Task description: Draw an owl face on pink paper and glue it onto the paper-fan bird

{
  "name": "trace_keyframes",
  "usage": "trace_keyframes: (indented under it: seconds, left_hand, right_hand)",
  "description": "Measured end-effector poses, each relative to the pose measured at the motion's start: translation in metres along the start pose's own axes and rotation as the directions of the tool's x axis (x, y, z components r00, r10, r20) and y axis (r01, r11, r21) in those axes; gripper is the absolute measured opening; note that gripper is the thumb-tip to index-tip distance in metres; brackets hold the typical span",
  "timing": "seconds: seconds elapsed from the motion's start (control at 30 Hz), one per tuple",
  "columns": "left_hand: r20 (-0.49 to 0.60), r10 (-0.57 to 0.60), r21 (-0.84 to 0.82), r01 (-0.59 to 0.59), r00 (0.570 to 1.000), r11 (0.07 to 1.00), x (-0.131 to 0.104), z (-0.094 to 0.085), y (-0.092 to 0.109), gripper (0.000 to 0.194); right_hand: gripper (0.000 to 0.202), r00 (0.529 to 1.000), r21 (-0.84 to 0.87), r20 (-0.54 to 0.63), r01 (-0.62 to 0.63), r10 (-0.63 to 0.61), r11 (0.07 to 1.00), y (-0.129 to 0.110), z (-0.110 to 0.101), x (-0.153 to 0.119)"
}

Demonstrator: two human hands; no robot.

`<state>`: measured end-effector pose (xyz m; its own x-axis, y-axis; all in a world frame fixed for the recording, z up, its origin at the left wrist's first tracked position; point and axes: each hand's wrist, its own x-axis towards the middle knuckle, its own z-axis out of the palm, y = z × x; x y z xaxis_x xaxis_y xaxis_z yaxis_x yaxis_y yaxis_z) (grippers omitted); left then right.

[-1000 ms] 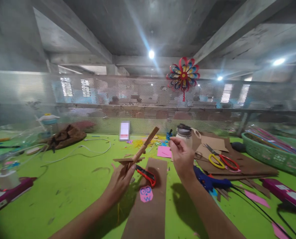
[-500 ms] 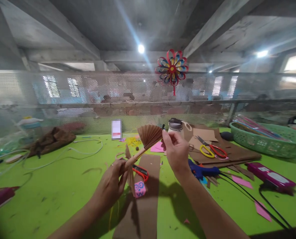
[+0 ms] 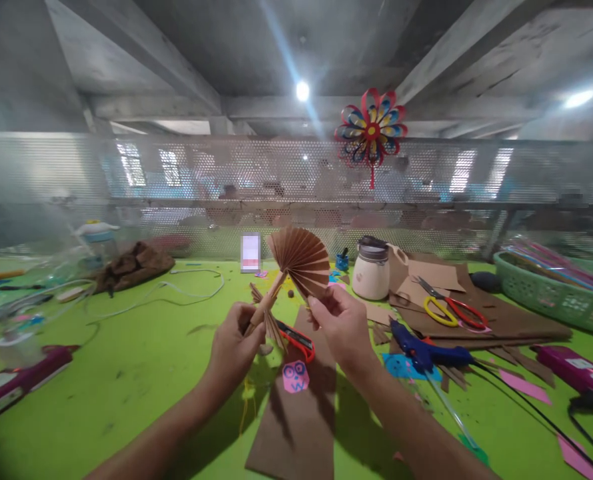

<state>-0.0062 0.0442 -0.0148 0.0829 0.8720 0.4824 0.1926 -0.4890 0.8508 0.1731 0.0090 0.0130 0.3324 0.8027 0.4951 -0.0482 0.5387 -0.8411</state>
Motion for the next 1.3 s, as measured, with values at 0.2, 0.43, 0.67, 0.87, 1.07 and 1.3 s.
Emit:
trace_keyframes:
  seconds: [0.2, 0.43, 0.67, 0.87, 1.07, 1.3]
  left_hand:
    - [0.174, -0.117, -0.183, 0.149, 0.978, 0.972, -0.003, 0.009, 0.001, 0.009]
    - [0.200, -0.200, -0.286, 0.253, 0.959, 0.924, -0.003, 0.009, 0.003, 0.019]
    - [0.203, -0.235, -0.365, 0.297, 0.950, 0.882, -0.008, 0.013, 0.007, 0.020]
    - [0.232, -0.252, -0.441, 0.332, 0.940, 0.834, -0.012, 0.019, 0.012, 0.026]
    - [0.257, -0.276, -0.475, 0.370, 0.926, 0.799, -0.016, 0.023, 0.016, 0.030]
    - [0.273, -0.299, -0.491, 0.400, 0.914, 0.774, -0.017, 0.026, 0.014, 0.032]
  right_hand:
    - [0.024, 0.985, 0.181, 0.047, -0.173, 0.167, 0.968, 0.003, 0.018, -0.014]
    - [0.024, 0.973, 0.237, 0.081, -0.231, 0.217, 0.944, 0.002, 0.014, -0.016]
    - [0.023, 0.966, 0.265, 0.116, -0.252, 0.229, 0.931, 0.008, 0.015, -0.017]
    - [0.026, 0.961, 0.290, 0.114, -0.275, 0.252, 0.917, 0.017, 0.020, -0.020]
    - [0.026, 0.963, 0.291, 0.073, -0.268, 0.258, 0.919, 0.020, 0.029, -0.025]
    - [0.027, 0.970, 0.223, 0.044, -0.244, 0.240, 0.944, 0.023, 0.031, -0.026]
